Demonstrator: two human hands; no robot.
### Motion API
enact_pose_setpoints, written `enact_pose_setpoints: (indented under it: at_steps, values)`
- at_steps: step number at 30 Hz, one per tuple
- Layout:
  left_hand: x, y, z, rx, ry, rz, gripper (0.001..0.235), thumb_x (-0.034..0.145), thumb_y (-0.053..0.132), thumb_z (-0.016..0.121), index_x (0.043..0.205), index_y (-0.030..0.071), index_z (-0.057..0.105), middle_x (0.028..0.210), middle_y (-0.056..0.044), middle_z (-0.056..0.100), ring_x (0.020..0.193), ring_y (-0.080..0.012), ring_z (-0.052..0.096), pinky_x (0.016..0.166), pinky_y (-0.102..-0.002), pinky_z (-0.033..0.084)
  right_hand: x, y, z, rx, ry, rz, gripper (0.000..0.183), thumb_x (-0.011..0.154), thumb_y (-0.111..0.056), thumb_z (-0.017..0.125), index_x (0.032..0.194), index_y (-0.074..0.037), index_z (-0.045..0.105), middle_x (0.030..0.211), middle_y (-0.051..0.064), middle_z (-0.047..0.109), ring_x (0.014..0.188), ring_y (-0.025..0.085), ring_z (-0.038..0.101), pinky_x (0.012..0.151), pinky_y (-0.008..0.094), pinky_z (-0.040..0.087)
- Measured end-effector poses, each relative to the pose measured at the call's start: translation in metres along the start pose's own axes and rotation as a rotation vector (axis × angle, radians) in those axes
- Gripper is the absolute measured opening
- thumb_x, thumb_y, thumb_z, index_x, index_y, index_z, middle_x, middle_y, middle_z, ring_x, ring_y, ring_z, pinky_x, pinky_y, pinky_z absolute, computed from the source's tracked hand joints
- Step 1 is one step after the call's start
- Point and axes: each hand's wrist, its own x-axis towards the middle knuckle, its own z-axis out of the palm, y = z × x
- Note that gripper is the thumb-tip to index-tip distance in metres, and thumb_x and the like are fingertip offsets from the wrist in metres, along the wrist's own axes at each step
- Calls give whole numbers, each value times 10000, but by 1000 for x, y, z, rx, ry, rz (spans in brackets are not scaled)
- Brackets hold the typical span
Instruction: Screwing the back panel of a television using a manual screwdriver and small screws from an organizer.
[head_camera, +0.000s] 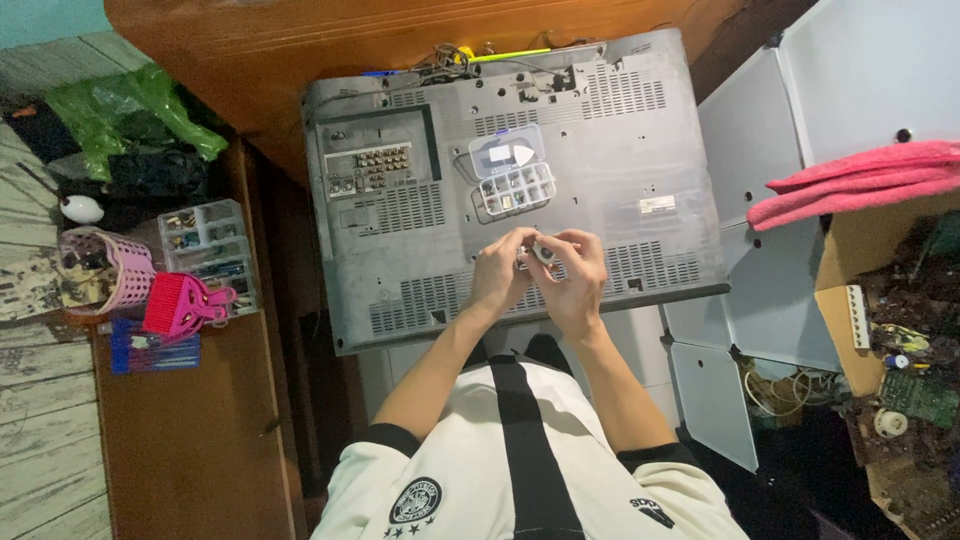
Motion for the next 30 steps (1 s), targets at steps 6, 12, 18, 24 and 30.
enact_pose_setpoints:
  at_steps: [6, 12, 18, 24, 30]
  values:
    - [-3, -9, 5, -154, -28, 80, 415, 858, 20, 674, 1250, 152, 637, 1073, -99, 728, 1039, -337, 698, 885, -422, 563, 4, -3, 0, 107, 19, 64, 347, 691, -94, 932, 983, -88, 744, 937, 80, 677, 855, 256, 705, 735, 347, 569]
    - [-2, -4, 6, -77, 64, -3, 345, 847, 72, 777, 1169, 111, 658, 1023, -117, 734, 1007, -329, 710, 882, -441, 561, 7, 9, -3, 115, -45, -5, 324, 716, -86, 905, 1009, -111, 769, 921, 79, 619, 827, 247, 683, 734, 337, 559]
    - [1, 13, 5, -136, 65, -27, 384, 880, 32, 691, 1257, 88, 646, 1115, -156, 718, 1096, -369, 674, 941, -467, 534, 19, 14, -11, 151, -112, -33, 303, 739, -57, 874, 1006, -77, 732, 968, 108, 692, 866, 291, 712, 747, 373, 563]
    - [-1, 15, 10, -61, 157, -55, 326, 829, 78, 793, 1121, 98, 649, 994, -115, 717, 1009, -330, 703, 906, -452, 539, 22, 17, -14, 79, -182, -65, 278, 743, -130, 881, 983, -133, 740, 953, 73, 658, 835, 257, 708, 729, 361, 577]
    - [2, 27, 1, -55, 135, -26, 374, 840, -39, 699, 1191, 78, 648, 1021, -144, 701, 1012, -392, 686, 904, -495, 538, 33, 11, -22, 181, -290, -99, 246, 865, -47, 738, 1107, -80, 713, 1089, 137, 685, 979, 339, 702, 809, 406, 563]
